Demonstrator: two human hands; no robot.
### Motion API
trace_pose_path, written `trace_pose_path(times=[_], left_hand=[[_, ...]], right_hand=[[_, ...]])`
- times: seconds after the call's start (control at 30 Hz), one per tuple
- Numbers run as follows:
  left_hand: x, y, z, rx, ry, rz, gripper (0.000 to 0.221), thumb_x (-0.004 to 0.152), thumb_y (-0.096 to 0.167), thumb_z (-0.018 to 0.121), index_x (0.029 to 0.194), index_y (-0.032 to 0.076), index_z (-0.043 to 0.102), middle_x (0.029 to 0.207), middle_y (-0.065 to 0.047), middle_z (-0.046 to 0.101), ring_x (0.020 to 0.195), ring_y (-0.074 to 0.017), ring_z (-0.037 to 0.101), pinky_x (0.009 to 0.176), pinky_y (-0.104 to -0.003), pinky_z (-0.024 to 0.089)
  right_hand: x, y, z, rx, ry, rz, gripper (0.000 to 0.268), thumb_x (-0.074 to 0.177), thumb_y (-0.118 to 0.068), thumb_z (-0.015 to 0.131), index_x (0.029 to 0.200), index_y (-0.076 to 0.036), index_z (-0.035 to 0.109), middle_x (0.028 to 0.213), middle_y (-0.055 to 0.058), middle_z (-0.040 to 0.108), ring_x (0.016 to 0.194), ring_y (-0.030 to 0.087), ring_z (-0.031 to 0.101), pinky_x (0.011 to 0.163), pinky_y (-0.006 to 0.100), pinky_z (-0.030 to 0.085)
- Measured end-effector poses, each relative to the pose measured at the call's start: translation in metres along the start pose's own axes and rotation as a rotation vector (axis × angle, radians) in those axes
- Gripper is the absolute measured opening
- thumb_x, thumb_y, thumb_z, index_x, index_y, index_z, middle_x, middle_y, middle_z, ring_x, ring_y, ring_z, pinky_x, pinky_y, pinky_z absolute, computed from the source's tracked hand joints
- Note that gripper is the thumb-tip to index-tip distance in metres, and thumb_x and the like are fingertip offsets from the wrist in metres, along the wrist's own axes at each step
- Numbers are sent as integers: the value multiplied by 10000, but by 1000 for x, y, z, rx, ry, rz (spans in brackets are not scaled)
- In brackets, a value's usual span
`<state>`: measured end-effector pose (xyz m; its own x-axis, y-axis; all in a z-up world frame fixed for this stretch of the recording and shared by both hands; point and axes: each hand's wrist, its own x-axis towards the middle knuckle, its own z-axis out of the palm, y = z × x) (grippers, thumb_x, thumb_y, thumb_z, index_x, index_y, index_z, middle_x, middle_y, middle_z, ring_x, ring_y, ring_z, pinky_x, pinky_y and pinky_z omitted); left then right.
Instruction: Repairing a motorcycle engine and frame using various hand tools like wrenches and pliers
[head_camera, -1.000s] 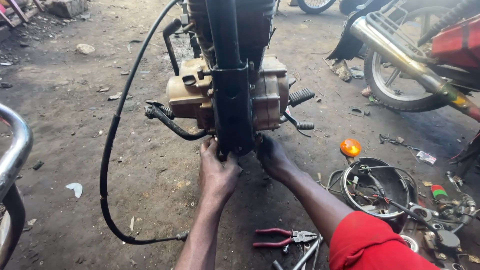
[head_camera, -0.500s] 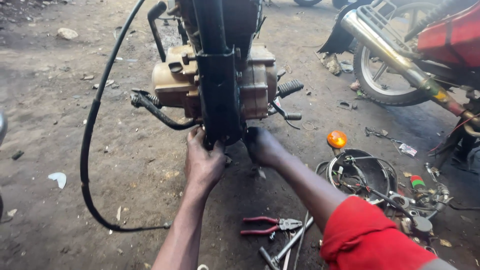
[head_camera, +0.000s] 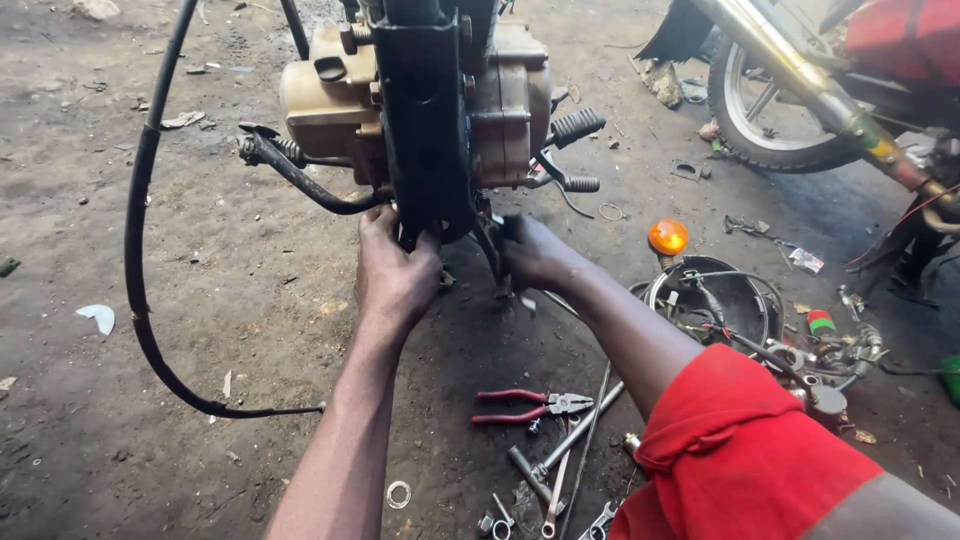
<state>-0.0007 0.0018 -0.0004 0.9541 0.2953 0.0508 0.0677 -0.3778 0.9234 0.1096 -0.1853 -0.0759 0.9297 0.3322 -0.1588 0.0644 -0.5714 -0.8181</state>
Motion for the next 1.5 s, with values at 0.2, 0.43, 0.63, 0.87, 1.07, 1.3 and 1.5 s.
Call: trace_pose_path(times=[0.2, 0.43, 0.63, 0.87, 1.07, 1.3, 1.5], left_hand=[[1, -5, 3, -36, 19, 1, 500, 931, 262, 654, 1378, 49, 586, 1502, -144, 488, 1328, -407, 556, 1088, -628, 411], [3, 0, 0, -36, 8, -23, 479, 922, 266, 651, 1354, 69, 592, 1505, -110, 489, 1301, -381, 589, 1093, -630, 416], [-5, 3, -3, -24, -5, -56, 496, 906, 308, 652, 1355, 105, 595, 1510, -71, 491, 1279, -355, 611, 1099, -626, 413], [-2, 4, -5, -18, -21, -81, 572, 912, 297, 642, 1427, 85, 512, 1460, -133, 545, 1288, -365, 606, 1081, -624, 425], [-5, 12, -5, -8, -28, -96, 555, 909, 294, 625, 1418, 94, 528, 1532, -115, 486, 1345, -387, 544, 1104, -637, 400], [-6, 14, -7, -1, -20, -77, 546, 913, 292, 629, 1408, 75, 551, 1527, -124, 487, 1378, -389, 512, 1117, -631, 389], [-6, 11, -6, -14, -29, -81, 561, 921, 284, 628, 1428, 67, 522, 1534, -132, 474, 1366, -380, 528, 1131, -631, 376]], right_hand=[[5, -14, 11, -202, 224, -138, 414, 960, -289, 485, 1223, 0, 623, 1035, 338, 687, 1034, 568, 650, 867, 682, 535], [-21, -48, -8, 61, -76, 61, 242, 886, -127, 509, 810, 43, 662, 554, 190, 645, 362, 274, 616, 360, 408, 579], [-40, -73, -28, 191, -30, 442, 209, 986, -173, 523, 913, 2, 612, 586, 85, 595, 345, 91, 492, 356, 350, 539], [-1, 1, 2, -125, 111, -135, 272, 898, -103, 495, 1063, 68, 629, 802, 314, 678, 692, 459, 671, 558, 576, 572], [-27, -43, 13, -164, 270, -88, 380, 1027, -345, 430, 1175, -40, 600, 1011, 306, 686, 1032, 548, 658, 852, 642, 540], [-29, -57, 15, -266, 232, -71, 466, 1059, -410, 318, 1191, -53, 588, 1024, 293, 699, 1022, 504, 685, 868, 637, 558], [-32, -75, -26, 210, -56, 356, 121, 955, -130, 557, 929, -22, 605, 567, 54, 563, 318, 93, 465, 306, 342, 492]])
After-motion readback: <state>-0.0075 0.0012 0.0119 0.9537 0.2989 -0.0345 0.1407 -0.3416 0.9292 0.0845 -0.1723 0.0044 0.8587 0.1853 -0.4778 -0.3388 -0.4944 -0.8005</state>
